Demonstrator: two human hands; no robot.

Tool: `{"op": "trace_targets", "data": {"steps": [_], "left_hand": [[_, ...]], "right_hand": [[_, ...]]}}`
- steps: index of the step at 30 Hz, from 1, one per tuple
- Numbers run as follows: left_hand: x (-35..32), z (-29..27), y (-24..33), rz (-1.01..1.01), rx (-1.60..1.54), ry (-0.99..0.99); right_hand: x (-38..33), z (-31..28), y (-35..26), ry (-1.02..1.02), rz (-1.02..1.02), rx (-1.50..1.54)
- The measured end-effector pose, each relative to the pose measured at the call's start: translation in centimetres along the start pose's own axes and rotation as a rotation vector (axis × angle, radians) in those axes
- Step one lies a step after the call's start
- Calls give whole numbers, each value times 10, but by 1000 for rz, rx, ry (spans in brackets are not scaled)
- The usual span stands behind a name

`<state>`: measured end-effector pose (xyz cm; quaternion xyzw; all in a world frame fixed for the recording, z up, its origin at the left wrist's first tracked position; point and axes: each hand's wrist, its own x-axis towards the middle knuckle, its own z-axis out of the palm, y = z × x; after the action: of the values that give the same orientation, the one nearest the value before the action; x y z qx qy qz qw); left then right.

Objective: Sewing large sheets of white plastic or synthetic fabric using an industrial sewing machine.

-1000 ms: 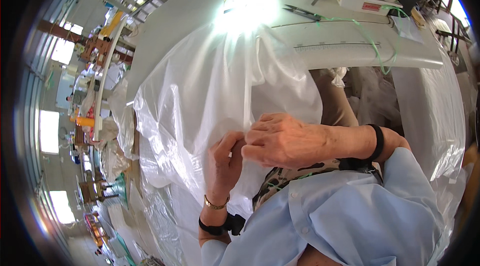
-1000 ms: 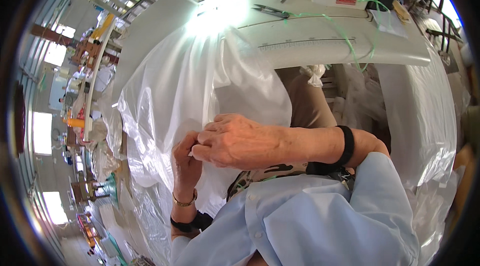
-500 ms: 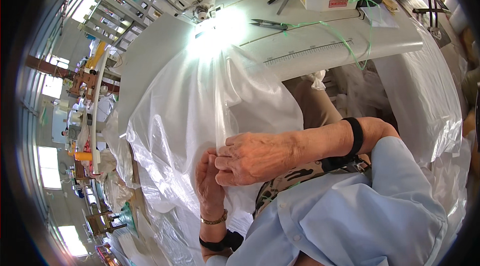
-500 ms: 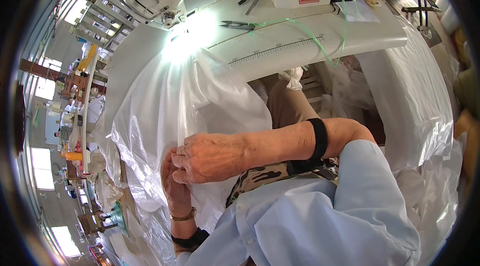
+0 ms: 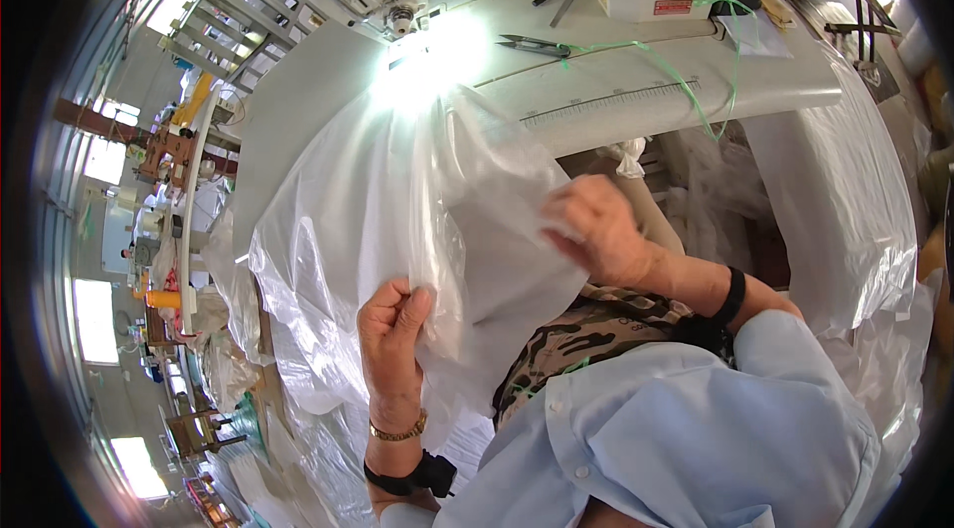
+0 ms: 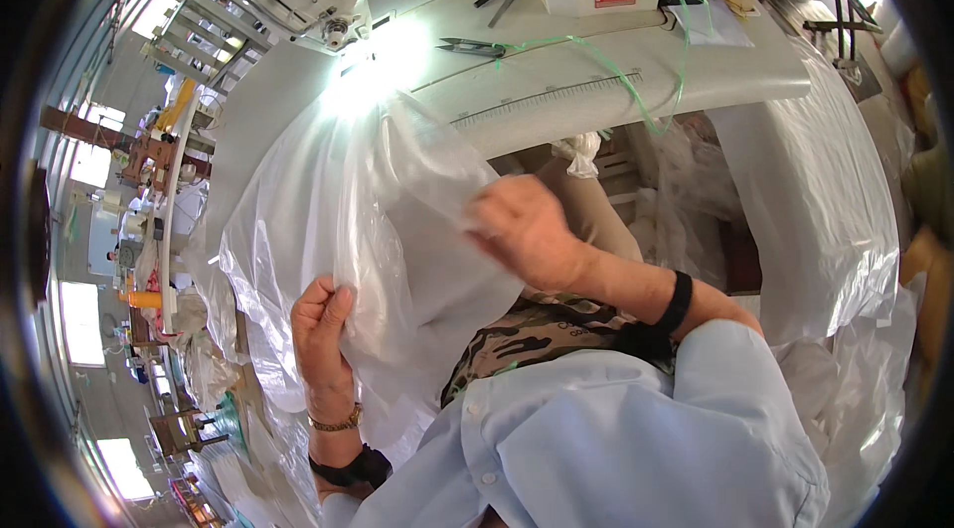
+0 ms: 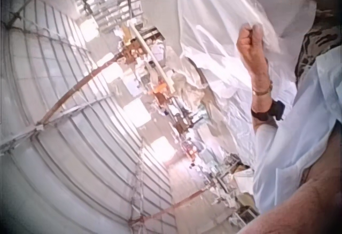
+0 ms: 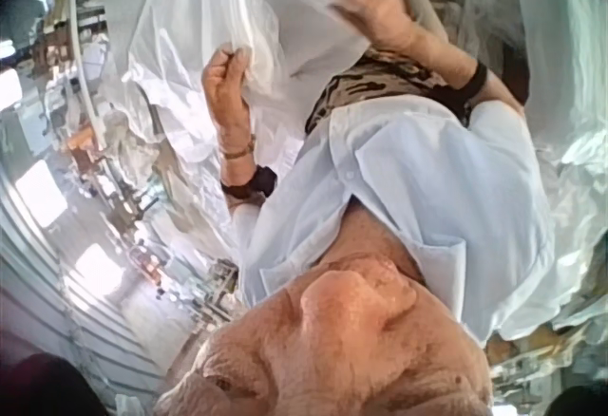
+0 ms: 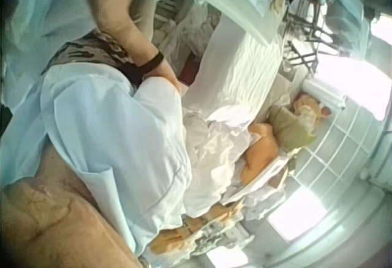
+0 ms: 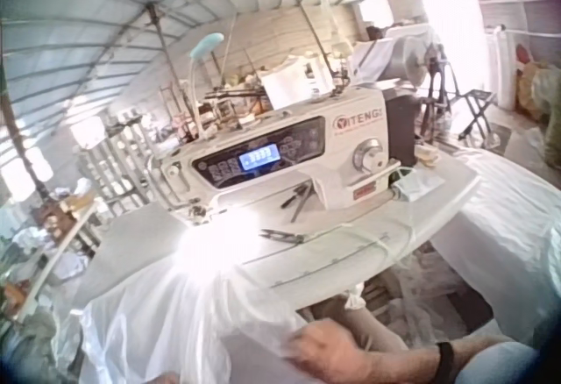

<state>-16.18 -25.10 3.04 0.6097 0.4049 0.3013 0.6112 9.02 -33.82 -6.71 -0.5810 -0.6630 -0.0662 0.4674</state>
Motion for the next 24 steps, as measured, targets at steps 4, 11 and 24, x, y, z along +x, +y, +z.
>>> {"op": "trace_targets", "data": {"steps": [4, 11, 24], "left_hand": [[3, 17, 16, 12, -59, 35], [9, 29, 19, 71, 6, -113], [14, 26, 17, 117, 427, -198]], "right_hand": [[-22, -3, 13, -29, 487, -22], [-11, -3, 0, -281, 581, 401], [54, -22, -47, -466, 134, 579]]}}
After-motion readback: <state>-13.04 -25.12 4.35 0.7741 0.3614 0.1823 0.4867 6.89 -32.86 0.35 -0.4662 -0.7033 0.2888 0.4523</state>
